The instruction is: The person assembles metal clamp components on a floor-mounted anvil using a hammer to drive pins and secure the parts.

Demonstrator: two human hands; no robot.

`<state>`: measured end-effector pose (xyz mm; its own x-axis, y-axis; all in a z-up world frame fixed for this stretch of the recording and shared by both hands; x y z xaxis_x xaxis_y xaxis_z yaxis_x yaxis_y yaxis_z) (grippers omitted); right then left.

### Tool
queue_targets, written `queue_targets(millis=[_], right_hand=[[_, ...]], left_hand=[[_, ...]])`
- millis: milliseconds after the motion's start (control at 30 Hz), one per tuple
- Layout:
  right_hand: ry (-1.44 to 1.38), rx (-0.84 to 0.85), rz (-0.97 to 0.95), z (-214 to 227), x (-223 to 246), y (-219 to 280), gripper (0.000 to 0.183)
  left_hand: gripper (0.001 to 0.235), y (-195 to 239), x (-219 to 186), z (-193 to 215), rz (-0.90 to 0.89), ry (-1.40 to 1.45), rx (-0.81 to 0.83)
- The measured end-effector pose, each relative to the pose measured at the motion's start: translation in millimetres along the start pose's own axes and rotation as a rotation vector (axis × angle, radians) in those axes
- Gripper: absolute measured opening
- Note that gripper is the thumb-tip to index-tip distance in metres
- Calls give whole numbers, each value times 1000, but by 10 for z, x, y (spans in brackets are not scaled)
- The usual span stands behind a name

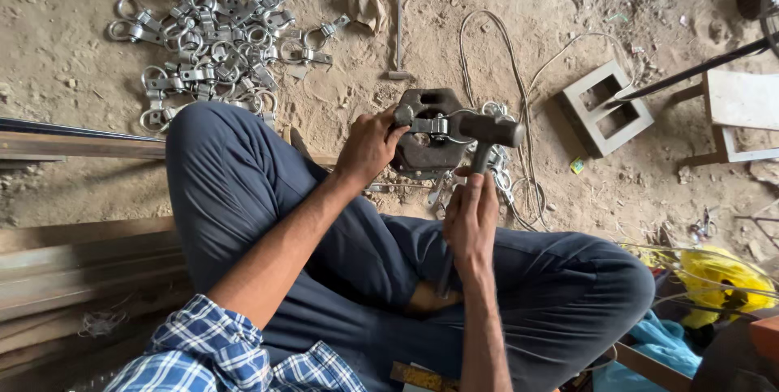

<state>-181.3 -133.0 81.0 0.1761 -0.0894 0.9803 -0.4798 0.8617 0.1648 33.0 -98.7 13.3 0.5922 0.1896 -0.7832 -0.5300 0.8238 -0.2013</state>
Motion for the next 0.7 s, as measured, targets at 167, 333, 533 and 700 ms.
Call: queue_targets(millis=[167, 333, 533, 700], right_hand=[[421, 6, 416, -97, 351, 83, 38], [742, 3, 527, -473, 400, 0, 25], [737, -89, 633, -285, 1233, 187, 28], [737, -138, 281, -2, 840, 211, 34]], left_hand=[[25, 36, 59, -69, 85, 41, 38], [26, -63, -90, 97, -68, 67, -74], [27, -41, -179, 149, -111, 28, -127], [27, 70, 126, -206, 120, -21, 112]])
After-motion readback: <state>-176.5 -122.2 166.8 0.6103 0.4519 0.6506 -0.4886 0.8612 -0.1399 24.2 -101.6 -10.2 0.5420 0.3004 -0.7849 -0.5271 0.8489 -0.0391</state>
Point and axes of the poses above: each hand's wrist, its own y-axis away from the middle knuckle, its own z-axis out of the back of the hand, x = y × z, the point moved 10 cm from there along -y, towards the middle knuckle, and after that the axes turned 1 degree about -x, right-handed, at the moved point
